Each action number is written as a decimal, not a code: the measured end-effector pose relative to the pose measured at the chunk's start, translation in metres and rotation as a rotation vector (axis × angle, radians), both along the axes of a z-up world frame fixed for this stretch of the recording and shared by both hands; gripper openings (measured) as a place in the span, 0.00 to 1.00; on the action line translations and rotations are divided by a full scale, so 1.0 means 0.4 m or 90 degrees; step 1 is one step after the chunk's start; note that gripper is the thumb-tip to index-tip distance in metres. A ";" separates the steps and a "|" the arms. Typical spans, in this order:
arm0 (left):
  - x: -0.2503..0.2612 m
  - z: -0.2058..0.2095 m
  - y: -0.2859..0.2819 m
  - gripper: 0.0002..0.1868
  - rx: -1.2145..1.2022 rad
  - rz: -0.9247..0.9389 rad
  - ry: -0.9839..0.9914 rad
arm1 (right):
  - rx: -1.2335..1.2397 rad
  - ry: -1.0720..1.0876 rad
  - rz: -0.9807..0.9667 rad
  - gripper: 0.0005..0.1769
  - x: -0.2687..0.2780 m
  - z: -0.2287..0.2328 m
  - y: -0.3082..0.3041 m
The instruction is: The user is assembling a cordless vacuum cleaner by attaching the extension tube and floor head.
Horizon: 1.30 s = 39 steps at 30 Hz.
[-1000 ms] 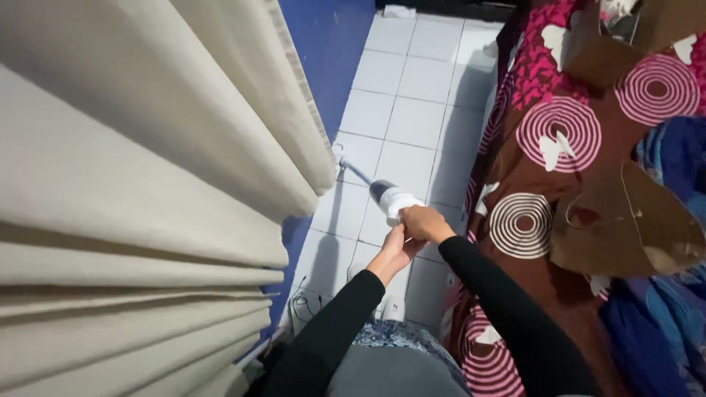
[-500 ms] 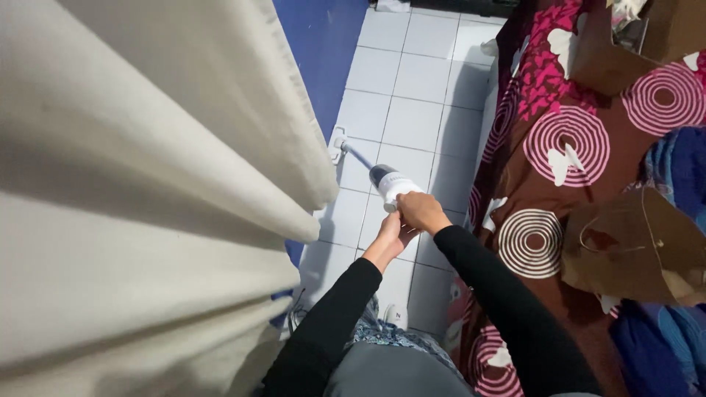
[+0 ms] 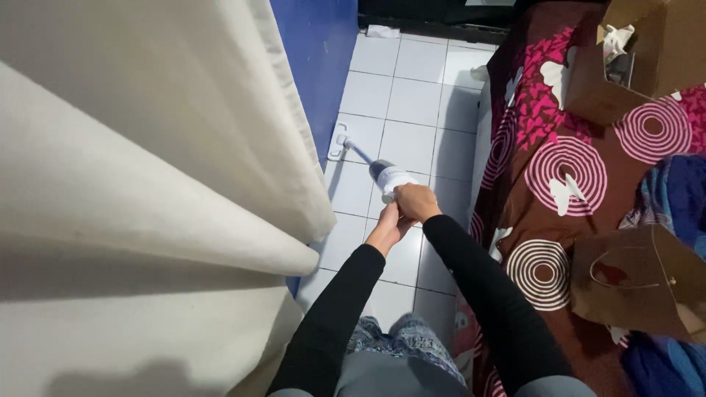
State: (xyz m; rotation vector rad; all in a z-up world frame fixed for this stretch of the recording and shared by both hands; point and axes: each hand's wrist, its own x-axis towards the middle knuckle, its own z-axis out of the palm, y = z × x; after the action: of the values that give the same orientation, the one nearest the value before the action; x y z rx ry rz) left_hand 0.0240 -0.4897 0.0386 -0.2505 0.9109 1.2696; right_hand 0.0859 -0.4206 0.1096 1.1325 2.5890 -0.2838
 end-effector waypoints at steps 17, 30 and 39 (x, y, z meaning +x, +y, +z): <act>-0.063 -0.172 0.372 0.18 0.059 0.065 -0.046 | 0.026 0.042 0.037 0.12 -0.070 -0.099 0.354; -0.107 -0.135 0.770 0.15 0.053 0.141 -0.038 | -0.005 0.012 0.059 0.17 -0.153 -0.081 0.810; -0.130 -0.129 0.973 0.17 0.024 0.147 -0.022 | 0.031 0.082 0.073 0.13 -0.173 -0.121 1.012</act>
State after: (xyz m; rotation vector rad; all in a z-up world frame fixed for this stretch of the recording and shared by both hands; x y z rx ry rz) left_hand -0.0280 -0.1006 -0.0131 -0.3547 0.8449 1.4898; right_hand 0.0166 -0.0159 0.0611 1.0076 2.7766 -0.2777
